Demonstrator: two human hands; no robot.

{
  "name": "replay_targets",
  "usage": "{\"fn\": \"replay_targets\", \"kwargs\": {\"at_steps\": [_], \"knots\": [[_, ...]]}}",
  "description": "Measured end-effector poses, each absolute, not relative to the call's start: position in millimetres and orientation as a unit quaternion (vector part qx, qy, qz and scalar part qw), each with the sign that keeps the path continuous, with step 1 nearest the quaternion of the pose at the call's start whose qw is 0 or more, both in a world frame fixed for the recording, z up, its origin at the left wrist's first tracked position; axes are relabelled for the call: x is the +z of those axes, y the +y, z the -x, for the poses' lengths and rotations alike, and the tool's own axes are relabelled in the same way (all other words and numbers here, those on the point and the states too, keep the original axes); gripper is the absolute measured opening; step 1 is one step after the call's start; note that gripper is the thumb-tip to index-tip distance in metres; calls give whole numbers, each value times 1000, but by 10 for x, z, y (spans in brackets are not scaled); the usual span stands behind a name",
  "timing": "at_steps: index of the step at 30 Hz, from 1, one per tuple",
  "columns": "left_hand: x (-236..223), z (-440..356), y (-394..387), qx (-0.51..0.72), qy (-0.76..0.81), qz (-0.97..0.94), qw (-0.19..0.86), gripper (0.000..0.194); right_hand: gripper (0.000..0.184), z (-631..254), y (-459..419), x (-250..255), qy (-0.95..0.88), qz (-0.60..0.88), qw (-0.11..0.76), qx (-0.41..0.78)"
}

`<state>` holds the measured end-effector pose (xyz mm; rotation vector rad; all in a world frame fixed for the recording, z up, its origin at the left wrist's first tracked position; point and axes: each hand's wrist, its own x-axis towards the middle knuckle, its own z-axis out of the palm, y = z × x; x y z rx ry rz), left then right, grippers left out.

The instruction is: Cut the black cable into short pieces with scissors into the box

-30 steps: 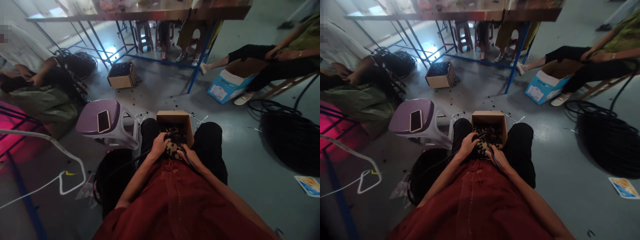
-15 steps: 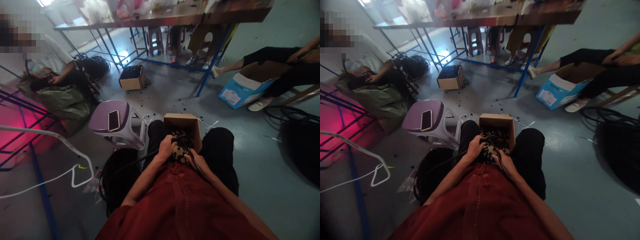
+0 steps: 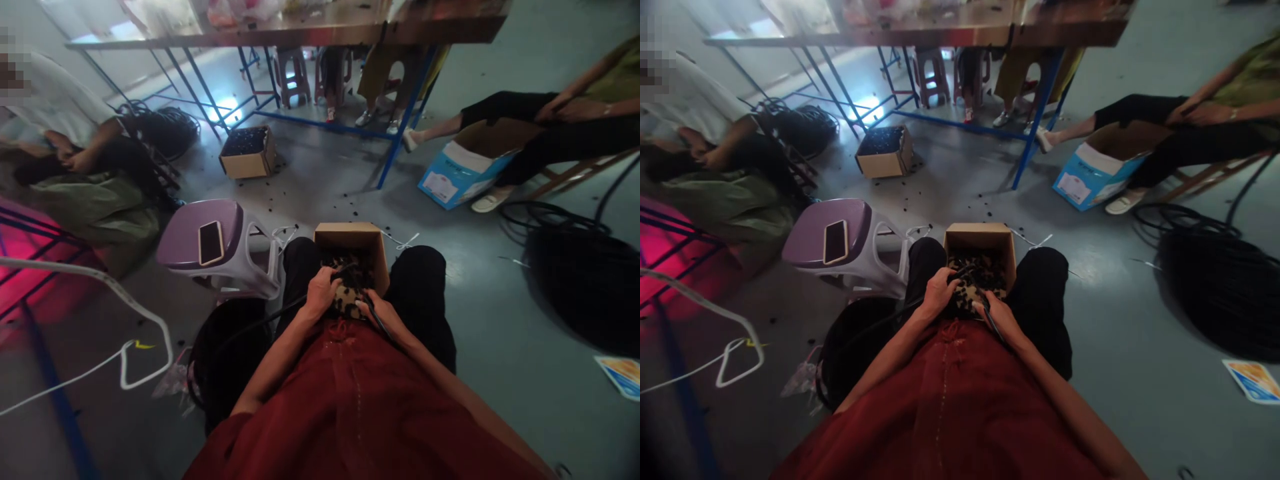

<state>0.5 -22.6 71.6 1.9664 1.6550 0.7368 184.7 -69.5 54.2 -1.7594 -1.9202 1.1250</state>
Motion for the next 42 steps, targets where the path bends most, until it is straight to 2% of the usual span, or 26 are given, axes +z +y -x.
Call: {"fn": "replay_targets", "kwargs": {"at_steps": [19,37,40,42], "knots": [[730,86,-121,212,504,-796,258,25,43,-1922,-641,586,-685,592,162,393],[680,44,-204,219,535,-768,275,30,38,-1911,-695,555,-679,601,156,391],[688,26,-243,236,551,-759,255,33,39,-1905,-700,551,-682,603,153,384],[682,15,-264,238,567,-755,226,28,38,-1902,-701,549,-686,605,149,375]]}}
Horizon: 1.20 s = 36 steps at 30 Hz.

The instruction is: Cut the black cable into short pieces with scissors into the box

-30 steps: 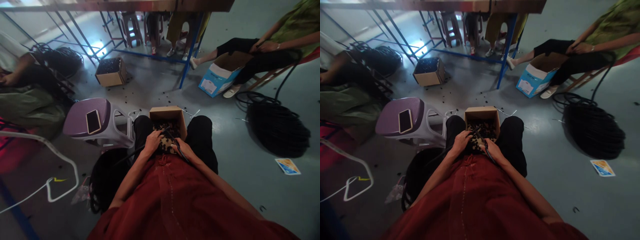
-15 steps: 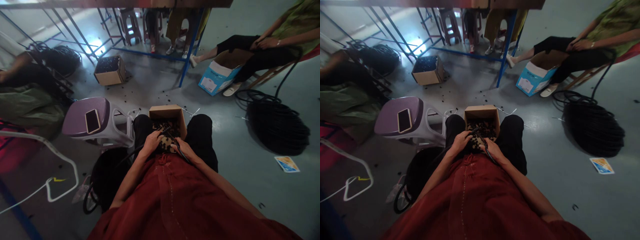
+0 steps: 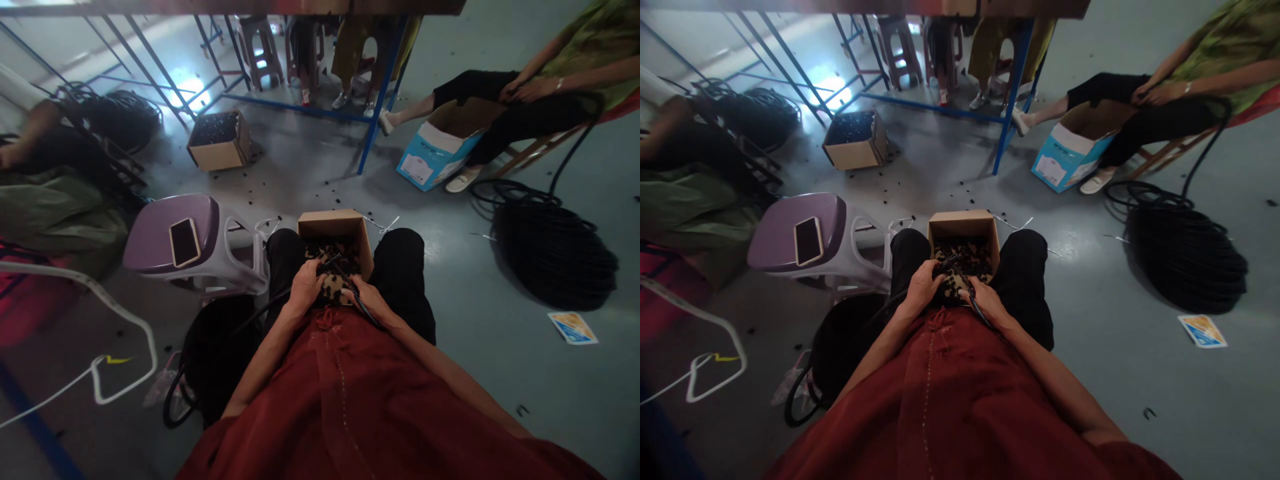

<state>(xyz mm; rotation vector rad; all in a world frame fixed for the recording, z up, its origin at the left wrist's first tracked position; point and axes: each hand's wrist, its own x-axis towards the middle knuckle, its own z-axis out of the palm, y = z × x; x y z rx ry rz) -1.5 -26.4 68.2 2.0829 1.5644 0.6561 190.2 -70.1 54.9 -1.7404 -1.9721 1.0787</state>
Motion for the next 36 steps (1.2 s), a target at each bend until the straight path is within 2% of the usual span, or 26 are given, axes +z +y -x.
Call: {"fn": "replay_targets", "kwargs": {"at_steps": [3,7,16,36], "knots": [[659,10,-278,239,571,-762,191,18,37,-1900,-698,543,-689,610,137,367],[637,13,-276,248,564,-770,165,15,38,-1902,-693,532,-688,613,135,364],[604,38,-244,247,548,-784,156,16,43,-1910,-672,488,-700,598,163,355],[557,106,-220,228,504,-819,153,23,40,-1926,-669,525,-692,603,128,376]]}}
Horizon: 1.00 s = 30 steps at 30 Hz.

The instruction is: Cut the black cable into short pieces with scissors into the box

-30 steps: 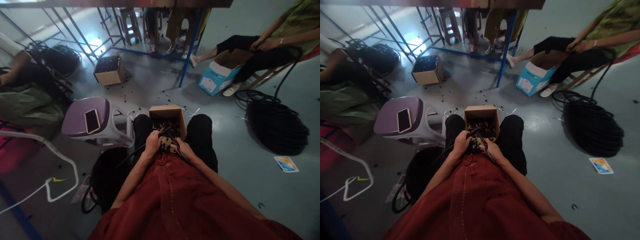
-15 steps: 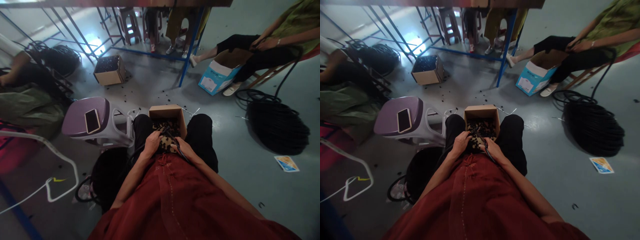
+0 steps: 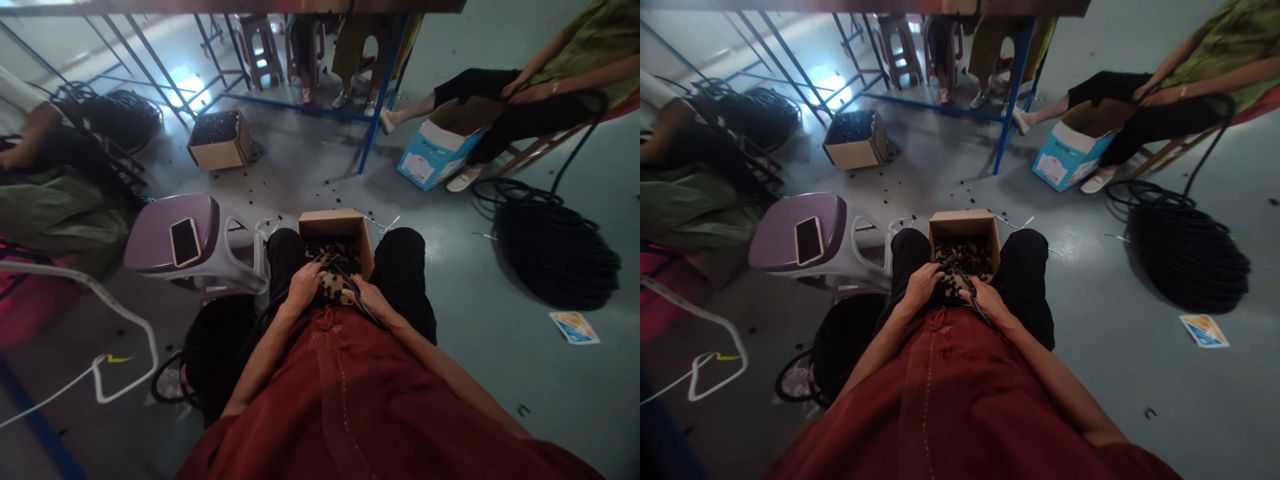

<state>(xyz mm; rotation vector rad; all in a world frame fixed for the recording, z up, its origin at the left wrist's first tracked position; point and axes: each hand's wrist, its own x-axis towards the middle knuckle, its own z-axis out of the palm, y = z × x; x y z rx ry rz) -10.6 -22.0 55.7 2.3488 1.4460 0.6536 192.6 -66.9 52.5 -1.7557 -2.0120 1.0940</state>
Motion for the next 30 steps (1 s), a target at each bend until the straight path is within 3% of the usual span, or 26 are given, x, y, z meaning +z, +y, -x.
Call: {"fn": "replay_targets", "kwargs": {"at_steps": [17,21,30], "knots": [[634,15,-294,227,572,-763,200,30,40,-1914,-669,557,-695,626,87,343],[636,-23,-301,212,589,-754,199,21,41,-1912,-660,539,-686,636,67,346],[622,89,-206,217,573,-745,264,21,42,-1908,-668,509,-678,609,122,393]]}}
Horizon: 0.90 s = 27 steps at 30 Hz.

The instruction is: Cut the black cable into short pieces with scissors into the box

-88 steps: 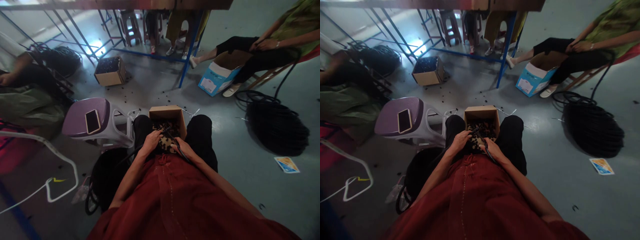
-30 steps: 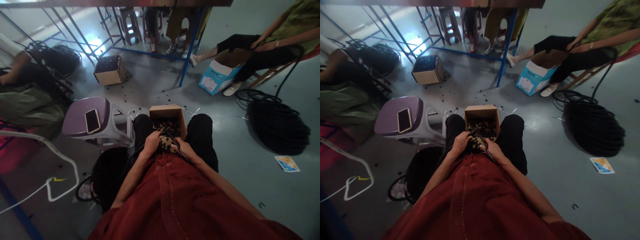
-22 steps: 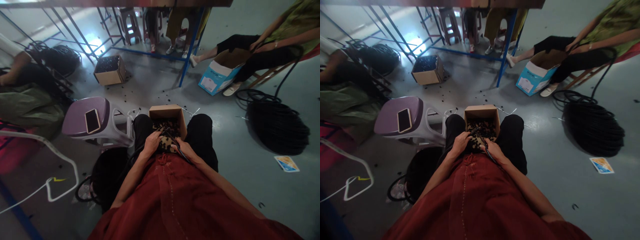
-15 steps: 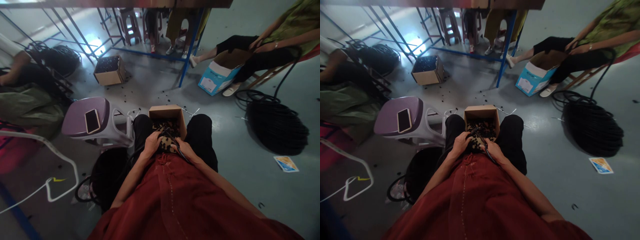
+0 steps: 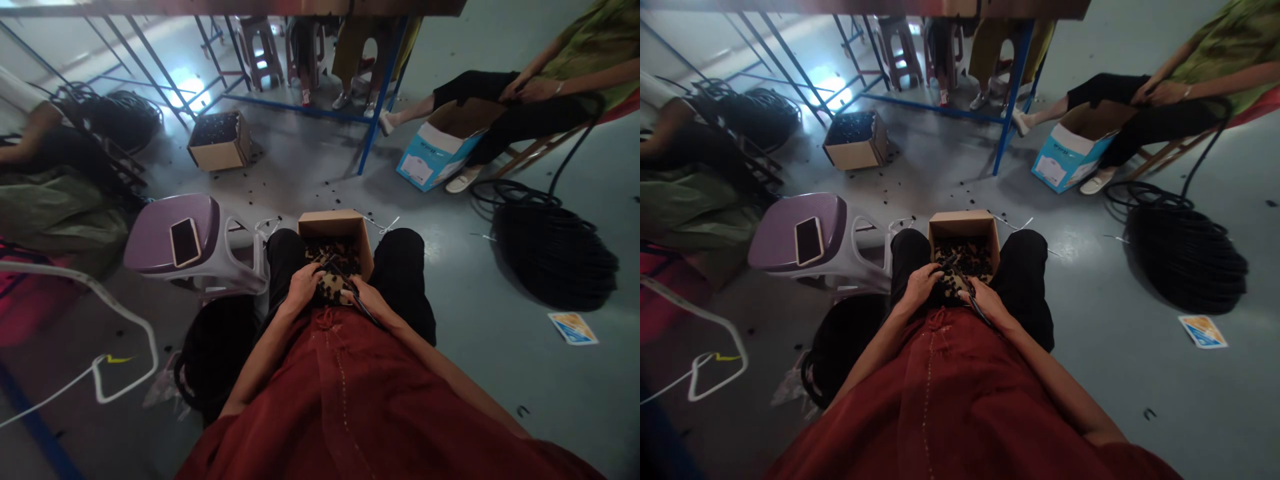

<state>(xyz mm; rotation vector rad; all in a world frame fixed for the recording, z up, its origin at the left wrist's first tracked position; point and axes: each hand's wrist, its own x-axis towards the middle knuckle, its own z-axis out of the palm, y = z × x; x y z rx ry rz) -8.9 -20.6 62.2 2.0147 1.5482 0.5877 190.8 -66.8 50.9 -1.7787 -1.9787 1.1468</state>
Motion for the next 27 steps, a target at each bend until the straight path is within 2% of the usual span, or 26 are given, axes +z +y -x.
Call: {"fn": "replay_targets", "kwargs": {"at_steps": [14,27], "knots": [[696,151,-169,202,539,-736,357,27,42,-1928,-665,433,-671,591,137,426],[583,145,-180,225,545,-729,348,26,39,-1925,-682,488,-681,604,117,397]]}}
